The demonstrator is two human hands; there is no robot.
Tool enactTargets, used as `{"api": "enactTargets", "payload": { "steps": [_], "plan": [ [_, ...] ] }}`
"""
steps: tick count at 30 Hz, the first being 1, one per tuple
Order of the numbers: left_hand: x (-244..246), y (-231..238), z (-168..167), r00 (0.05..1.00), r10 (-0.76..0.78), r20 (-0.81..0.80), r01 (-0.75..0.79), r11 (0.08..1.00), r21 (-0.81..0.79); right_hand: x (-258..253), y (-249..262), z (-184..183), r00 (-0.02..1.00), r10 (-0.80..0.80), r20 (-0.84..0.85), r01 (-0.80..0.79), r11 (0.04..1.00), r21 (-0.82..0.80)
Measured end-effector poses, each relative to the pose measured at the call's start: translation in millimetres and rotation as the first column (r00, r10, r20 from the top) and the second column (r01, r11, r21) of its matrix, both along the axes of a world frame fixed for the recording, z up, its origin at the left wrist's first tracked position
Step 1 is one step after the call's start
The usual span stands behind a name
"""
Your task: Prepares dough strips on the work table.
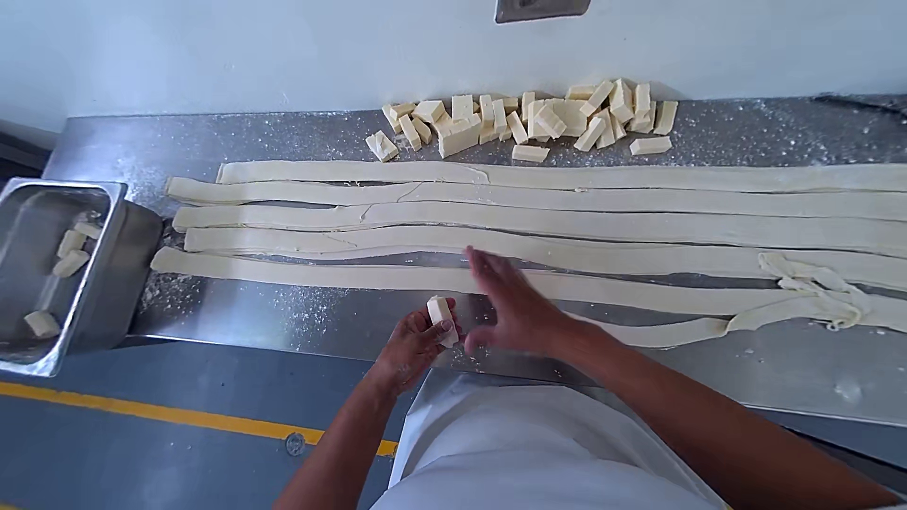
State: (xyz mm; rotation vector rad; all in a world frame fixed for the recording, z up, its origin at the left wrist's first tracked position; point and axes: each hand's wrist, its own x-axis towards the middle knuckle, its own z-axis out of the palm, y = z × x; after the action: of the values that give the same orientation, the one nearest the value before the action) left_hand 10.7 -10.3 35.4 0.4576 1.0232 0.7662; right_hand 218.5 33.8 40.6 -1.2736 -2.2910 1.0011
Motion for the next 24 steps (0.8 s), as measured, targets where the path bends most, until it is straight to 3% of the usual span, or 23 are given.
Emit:
{"api": "enactTargets", "payload": {
  "steps": [4,7,9,12,17,20,22,24],
  "plan": [
    [8,-10,3,0.991,0.029,0.133,-0.026,0.999,-0.028,-29,-14,1,0.966,0.227,-0.122,-0.224,0.974,0.037],
    [5,-12,-7,0.946,0.025,0.322,-0.036,0.999,0.03,-29,-17,0,0.949,0.214,-0.232,-0.196,0.975,0.102],
    [13,-7,0,0.933,0.049,0.357,-0.051,0.999,-0.005,-27,-24,2,0.936,0.215,-0.279,-0.183,0.973,0.138],
    [37,0,21,0.955,0.198,0.22,-0.162,0.972,-0.169,-25,-30,8,0.938,0.226,-0.262,-0.181,0.966,0.186],
    [43,-1,21,0.976,0.217,0.017,-0.213,0.969,-0.128,-31,-39,0,0.957,0.2,-0.21,-0.13,0.943,0.305],
    [40,-7,16,0.956,0.289,-0.059,-0.294,0.945,-0.145,-39,-45,-10,0.954,0.197,-0.225,-0.131,0.951,0.28],
    [26,-3,10,0.925,0.374,-0.063,-0.38,0.916,-0.132,-36,-37,-11,0.975,0.133,-0.176,-0.094,0.973,0.212],
    [-25,10,10,0.875,0.48,-0.061,-0.482,0.875,-0.045,-16,-13,-18,1.0,-0.028,0.008,0.025,0.978,0.207]
  ]
}}
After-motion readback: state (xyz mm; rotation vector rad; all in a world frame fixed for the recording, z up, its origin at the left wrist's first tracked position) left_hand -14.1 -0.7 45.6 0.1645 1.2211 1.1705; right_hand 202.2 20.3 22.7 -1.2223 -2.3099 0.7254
